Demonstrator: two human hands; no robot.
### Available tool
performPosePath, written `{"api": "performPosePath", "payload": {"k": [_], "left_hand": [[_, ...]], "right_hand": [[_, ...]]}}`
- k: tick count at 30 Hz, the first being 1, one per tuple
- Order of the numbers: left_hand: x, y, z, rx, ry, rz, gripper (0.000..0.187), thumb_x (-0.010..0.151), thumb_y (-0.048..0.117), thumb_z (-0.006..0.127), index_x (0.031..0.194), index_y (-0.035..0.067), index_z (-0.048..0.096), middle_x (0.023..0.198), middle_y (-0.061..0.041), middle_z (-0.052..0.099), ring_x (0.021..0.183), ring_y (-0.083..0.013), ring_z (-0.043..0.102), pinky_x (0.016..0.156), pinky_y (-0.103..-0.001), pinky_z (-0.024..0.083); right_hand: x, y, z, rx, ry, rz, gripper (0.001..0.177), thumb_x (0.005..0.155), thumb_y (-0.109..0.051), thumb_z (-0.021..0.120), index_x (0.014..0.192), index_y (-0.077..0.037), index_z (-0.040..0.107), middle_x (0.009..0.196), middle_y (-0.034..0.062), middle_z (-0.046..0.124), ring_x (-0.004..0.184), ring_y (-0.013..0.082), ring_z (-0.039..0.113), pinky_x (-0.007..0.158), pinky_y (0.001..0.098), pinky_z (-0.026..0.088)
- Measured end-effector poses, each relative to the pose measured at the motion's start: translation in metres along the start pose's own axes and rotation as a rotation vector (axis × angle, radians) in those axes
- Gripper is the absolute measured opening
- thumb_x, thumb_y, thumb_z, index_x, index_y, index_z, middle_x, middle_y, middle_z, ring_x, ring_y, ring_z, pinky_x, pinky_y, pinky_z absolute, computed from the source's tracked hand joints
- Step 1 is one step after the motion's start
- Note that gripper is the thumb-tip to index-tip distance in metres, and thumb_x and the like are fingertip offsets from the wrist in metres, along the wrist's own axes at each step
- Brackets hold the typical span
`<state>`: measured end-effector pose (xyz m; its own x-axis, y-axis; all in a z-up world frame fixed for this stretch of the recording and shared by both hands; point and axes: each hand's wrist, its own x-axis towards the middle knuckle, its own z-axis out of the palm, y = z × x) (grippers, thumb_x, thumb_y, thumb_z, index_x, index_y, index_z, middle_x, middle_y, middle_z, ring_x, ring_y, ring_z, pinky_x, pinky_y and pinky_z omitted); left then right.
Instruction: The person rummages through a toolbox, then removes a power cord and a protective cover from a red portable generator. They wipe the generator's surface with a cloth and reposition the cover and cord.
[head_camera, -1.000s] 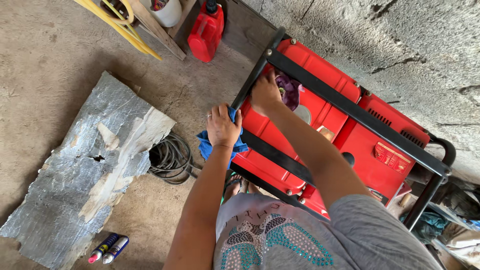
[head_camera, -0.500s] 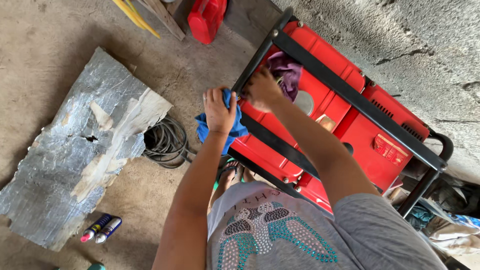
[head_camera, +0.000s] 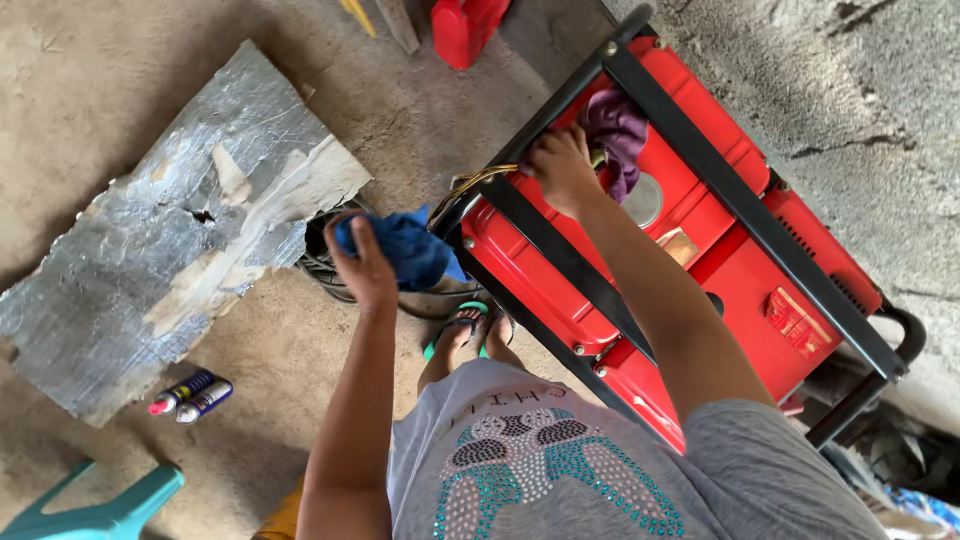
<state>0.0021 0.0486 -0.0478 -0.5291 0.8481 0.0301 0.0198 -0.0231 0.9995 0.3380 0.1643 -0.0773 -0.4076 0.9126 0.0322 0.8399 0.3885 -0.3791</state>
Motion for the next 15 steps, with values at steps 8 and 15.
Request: {"api": "performPosePath", "payload": {"k": [8, 15], "left_hand": [[-0.039, -0.012, -0.060, -0.203, 0.227, -0.118, 0.046, 0.101, 0.041, 0.064, 0.135, 0.012, 0.051, 0.121, -0.001, 0.064, 0.109, -0.0141, 0.060, 0.097, -0.030, 0.049], [-0.059, -0.018, -0.062, -0.024, 0.156, -0.146, 0.040, 0.107, 0.039, 0.062, 0.124, 0.003, 0.061, 0.113, -0.005, 0.064, 0.102, -0.0162, 0.059, 0.094, -0.032, 0.051]], "right_hand": [[-0.048, -0.086, -0.052, 0.561, 0.252, 0.068, 0.038, 0.098, -0.013, 0.060, 0.135, -0.003, 0.059, 0.134, 0.0175, 0.059, 0.125, 0.0355, 0.058, 0.110, 0.0513, 0.047], [-0.059, -0.137, -0.001, -0.211, 0.174, 0.058, 0.066, 0.091, -0.005, 0.055, 0.155, 0.001, 0.041, 0.162, 0.0222, 0.036, 0.146, 0.0429, 0.036, 0.116, 0.0516, 0.032]]}}
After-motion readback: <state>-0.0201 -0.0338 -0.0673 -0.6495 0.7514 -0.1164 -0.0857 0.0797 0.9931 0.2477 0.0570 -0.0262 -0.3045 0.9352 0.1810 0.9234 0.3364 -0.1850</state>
